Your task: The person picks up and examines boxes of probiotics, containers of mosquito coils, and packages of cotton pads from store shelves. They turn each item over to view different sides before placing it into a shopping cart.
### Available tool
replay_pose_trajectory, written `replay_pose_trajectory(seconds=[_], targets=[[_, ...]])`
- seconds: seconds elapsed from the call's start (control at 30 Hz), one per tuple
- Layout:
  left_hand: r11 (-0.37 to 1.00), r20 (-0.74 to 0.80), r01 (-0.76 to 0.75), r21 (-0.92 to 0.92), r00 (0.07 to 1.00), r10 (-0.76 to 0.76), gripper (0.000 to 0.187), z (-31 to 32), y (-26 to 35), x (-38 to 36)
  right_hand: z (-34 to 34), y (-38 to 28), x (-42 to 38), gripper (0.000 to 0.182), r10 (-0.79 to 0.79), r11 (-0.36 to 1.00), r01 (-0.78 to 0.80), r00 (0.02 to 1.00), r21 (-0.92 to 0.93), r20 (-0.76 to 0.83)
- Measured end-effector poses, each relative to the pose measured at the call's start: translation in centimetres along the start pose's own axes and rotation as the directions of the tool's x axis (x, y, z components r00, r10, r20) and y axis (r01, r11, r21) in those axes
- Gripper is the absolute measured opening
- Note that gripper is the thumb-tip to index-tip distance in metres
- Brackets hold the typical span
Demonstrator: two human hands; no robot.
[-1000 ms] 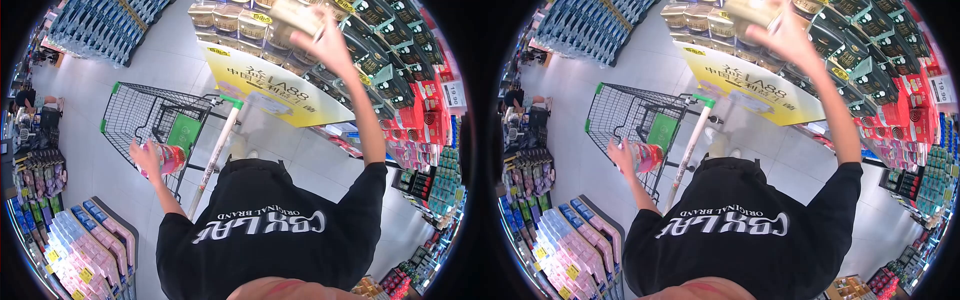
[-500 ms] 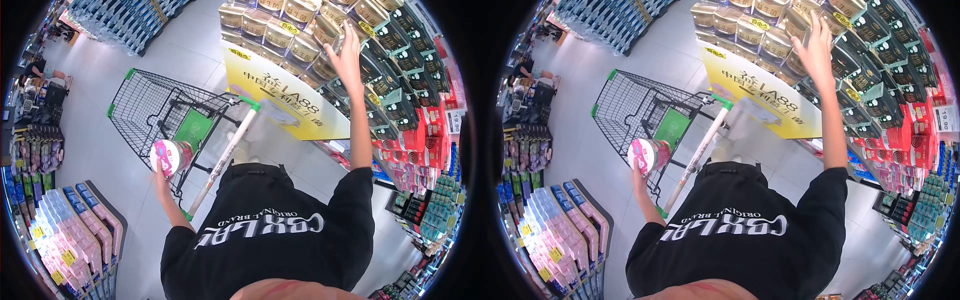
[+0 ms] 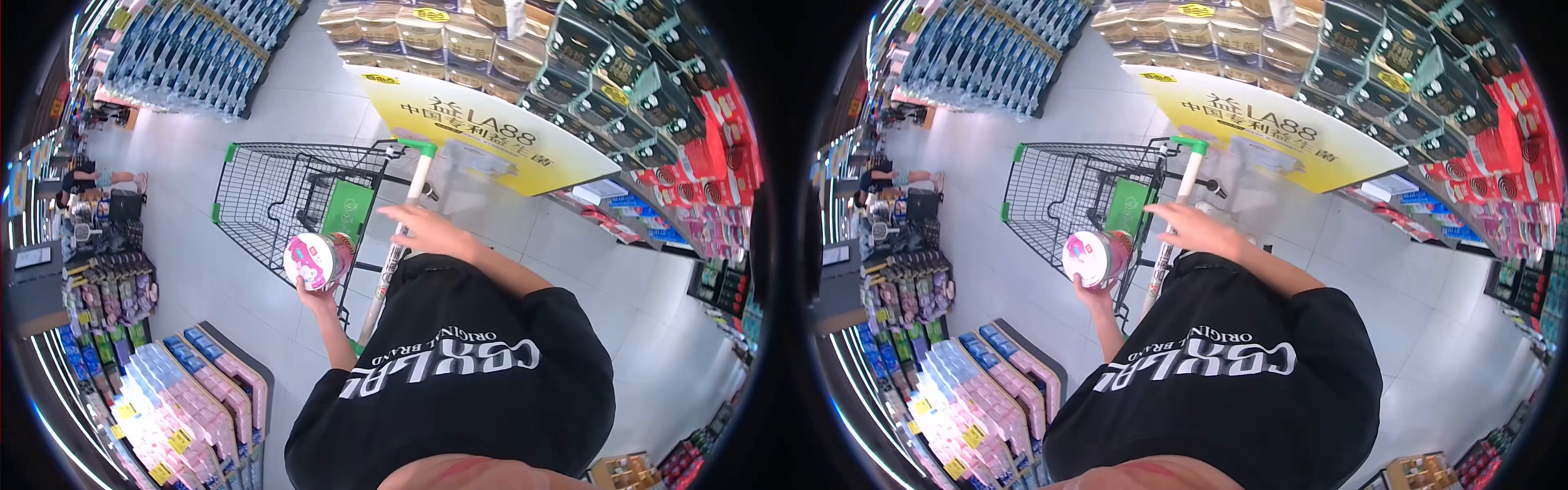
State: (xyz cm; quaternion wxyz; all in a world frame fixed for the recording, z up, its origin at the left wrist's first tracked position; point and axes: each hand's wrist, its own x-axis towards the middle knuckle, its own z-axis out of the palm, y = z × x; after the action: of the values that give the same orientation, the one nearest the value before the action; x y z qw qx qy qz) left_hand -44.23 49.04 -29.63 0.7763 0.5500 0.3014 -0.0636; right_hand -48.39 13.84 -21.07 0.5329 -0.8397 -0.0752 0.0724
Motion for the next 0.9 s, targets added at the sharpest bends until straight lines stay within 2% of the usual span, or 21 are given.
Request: replay_pose_trajectory(seconds=[0.07, 0.17, 0.2, 0.27, 0.33, 0.37, 0.4, 0.43, 0.5, 0.53, 0.57, 0.6, 0.63, 0.67, 0.7, 0.73, 0.77, 0.83, 0.87, 0.9], targets=[[0.998, 0.026, 0.021, 0.059, 0.999, -0.023, 0.068, 0.6, 0.7, -0.2, 0.6, -1.8, 0.7, 0.063, -0.078, 0.996, 0.078, 0.997, 0.035, 0.021], [0.994, 0.323, 0.081, -0.069, 0.945, -0.054, 0.068, 2.5, 1.5, -0.4, 2.3, -2.3, 3.7, 0.079, -0.310, 0.950, 0.312, 0.949, 0.023, -0.061], [0.998, 0.316, -0.009, -0.063, 0.948, 0.028, 0.068, 4.9, 2.5, -2.1, 2.7, -2.5, 4.4, 0.086, -0.308, 0.950, 0.303, 0.949, -0.071, -0.065], [0.997, 0.404, 0.016, -0.071, 0.915, 0.014, 0.068, 7.5, 4.5, -3.2, 3.0, -3.0, 5.7, 0.099, -0.304, 0.924, 0.277, 0.950, -0.265, -0.067], [0.992, 0.493, 0.056, -0.111, 0.870, 0.005, 0.067, 8.8, 4.1, -2.6, 3.0, -3.5, 7.0, 0.110, -0.324, 0.939, 0.303, 0.938, -0.165, -0.123], [0.984, 0.535, 0.147, -0.103, 0.842, -0.070, 0.068, 10.7, 4.7, -4.4, 3.1, -3.7, 7.4, 0.116, -0.329, 0.943, 0.315, 0.934, -0.107, -0.142], [0.981, 0.612, 0.180, -0.076, 0.785, -0.097, 0.068, 11.5, 4.8, -5.3, 1.7, -4.1, 7.7, 0.121, -0.357, 0.930, 0.335, 0.922, -0.151, -0.153], [0.977, 0.685, 0.207, -0.047, 0.718, -0.119, 0.070, 12.2, 4.8, -6.1, 0.0, -4.4, 7.9, 0.122, -0.297, 0.953, 0.303, 0.944, 0.020, -0.146], [0.996, 0.542, -0.038, 0.082, 0.840, -0.012, 0.075, 13.8, 4.3, -8.2, -2.5, -4.2, 6.6, 0.115, -0.255, 0.904, 0.313, 0.941, 0.291, -0.221], [0.976, 0.591, -0.150, 0.156, 0.806, 0.029, 0.076, 13.0, 3.5, -7.7, -3.4, -3.0, 6.1, 0.104, -0.194, 0.852, 0.288, 0.949, 0.437, -0.247], [0.937, 0.560, -0.283, 0.204, 0.819, 0.125, 0.075, 14.4, 3.5, -9.0, -3.9, -1.7, 5.1, 0.093, -0.121, 0.778, 0.256, 0.957, 0.573, -0.262], [0.884, 0.651, -0.433, 0.174, 0.725, 0.227, 0.072, 14.8, 3.4, -9.7, -3.7, 0.5, 3.9, 0.087, -0.029, 0.526, 0.170, 0.983, 0.833, -0.183], [0.810, 0.733, -0.573, 0.125, 0.603, 0.314, 0.069, 15.4, 3.4, -10.3, -3.0, 3.3, 2.7, 0.081, 0.033, 0.199, 0.074, 0.996, 0.977, -0.082], [0.767, 0.781, -0.634, 0.100, 0.528, 0.335, 0.068, 16.6, 4.0, -11.7, -2.7, 4.7, 1.9, 0.077, 0.056, -0.158, -0.016, 0.998, 0.987, 0.025], [0.721, 0.824, -0.689, 0.071, 0.447, 0.347, 0.066, 17.7, 4.3, -13.0, -2.6, 4.8, 1.5, 0.076, -0.008, -0.089, 0.139, 0.990, 0.986, -0.140], [0.510, 0.861, -0.850, 0.133, 0.354, 0.364, 0.067, 18.0, 4.0, -13.4, -2.1, 5.7, 1.2, 0.073, -0.073, -0.269, 0.176, 0.977, 0.947, -0.202], [0.461, 0.877, -0.880, 0.113, 0.306, 0.370, 0.068, 18.7, 4.0, -14.4, -1.6, 6.6, 0.8, 0.071, -0.129, -0.443, 0.194, 0.952, 0.875, -0.276], [0.355, 0.905, -0.932, 0.068, 0.208, 0.372, 0.069, 20.2, 4.2, -16.7, -2.2, 4.6, -1.8, 0.069, 0.091, -0.192, 0.381, 0.924, 0.904, -0.371], [0.354, 0.912, -0.933, 0.065, 0.200, 0.359, 0.077, 20.5, 3.8, -17.0, -2.5, 3.8, -2.6, 0.070, 0.130, -0.149, 0.407, 0.911, 0.901, -0.390], [0.497, 0.905, -0.865, 0.068, 0.264, 0.335, 0.079, 20.8, 3.3, -17.2, -2.9, 3.1, -3.5, 0.070, 0.169, -0.104, 0.429, 0.896, 0.897, -0.410]])
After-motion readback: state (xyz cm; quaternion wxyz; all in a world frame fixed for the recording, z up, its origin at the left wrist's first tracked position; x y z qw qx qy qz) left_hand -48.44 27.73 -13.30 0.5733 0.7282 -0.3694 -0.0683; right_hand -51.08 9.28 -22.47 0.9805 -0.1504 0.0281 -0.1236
